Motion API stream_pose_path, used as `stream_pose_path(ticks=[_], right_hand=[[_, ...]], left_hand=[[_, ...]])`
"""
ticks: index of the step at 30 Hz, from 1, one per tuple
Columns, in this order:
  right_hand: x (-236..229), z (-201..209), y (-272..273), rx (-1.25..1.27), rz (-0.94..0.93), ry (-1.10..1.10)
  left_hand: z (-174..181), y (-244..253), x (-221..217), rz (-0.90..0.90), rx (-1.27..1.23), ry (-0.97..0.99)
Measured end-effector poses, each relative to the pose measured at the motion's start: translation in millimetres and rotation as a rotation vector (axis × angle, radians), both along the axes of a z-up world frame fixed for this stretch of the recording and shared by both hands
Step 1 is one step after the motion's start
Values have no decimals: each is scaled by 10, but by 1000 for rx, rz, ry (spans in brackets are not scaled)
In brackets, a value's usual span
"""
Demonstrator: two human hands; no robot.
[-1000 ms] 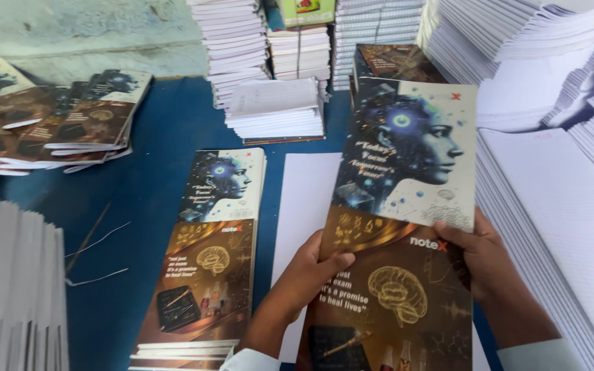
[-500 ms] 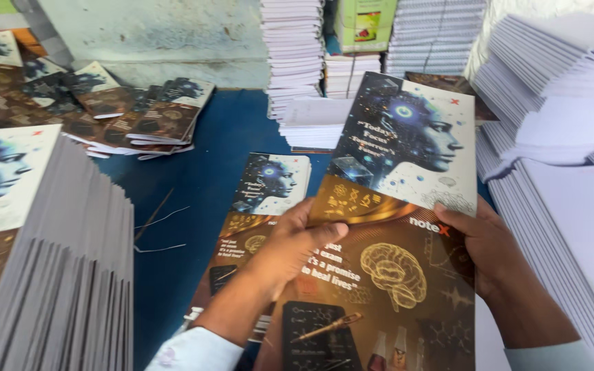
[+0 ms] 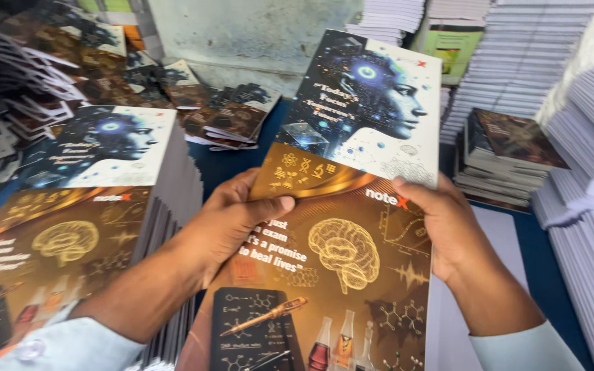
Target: The person assembles notebooks by folding a large white cover sheet in half, inserting a stack of lined pages, and closing the cover. The person repeats this process multiple times, stacking the finished notebooks on the left side of the table.
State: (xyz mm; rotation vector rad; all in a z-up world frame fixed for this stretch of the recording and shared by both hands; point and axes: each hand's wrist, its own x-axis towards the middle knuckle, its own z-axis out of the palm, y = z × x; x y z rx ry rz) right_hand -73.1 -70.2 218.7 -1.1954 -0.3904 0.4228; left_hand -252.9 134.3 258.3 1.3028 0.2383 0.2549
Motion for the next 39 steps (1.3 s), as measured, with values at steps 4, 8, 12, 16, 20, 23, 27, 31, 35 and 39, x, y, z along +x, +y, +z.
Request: stream_pose_path(ticks=[4, 8, 12, 16, 20, 23, 27, 31, 35, 39], right_hand=[[-307, 126, 382, -30, 50, -20], [-660, 241, 785, 29, 148, -8], [-961, 279, 1213, 132, 240, -23], [-1270, 247, 1557, 124, 338, -94], [-1645, 150, 1847, 123, 467, -68], [-1925, 19, 1995, 193, 605, -67], [-2110, -167, 2119, -6, 652, -51], [-2147, -400, 2189, -61, 675, -37], [-2100, -514, 2218, -48, 721, 104], [-2118, -493, 2232, -119, 726, -35]], left_hand=[[171, 295, -262, 143, -17, 46], [357, 677, -519, 229, 107, 15], [524, 1004, -893, 319, 198, 51], [558, 1321, -1237, 422, 212, -12], [547, 1756, -1486, 472, 256, 25], [441, 2104, -1634, 530, 266, 41], [208, 2514, -1762, 584, 245, 143], [-72, 2682, -1773, 564, 206, 241], [-200, 2680, -1751, 616, 177, 362], [-117, 2697, -1821, 532, 116, 594]])
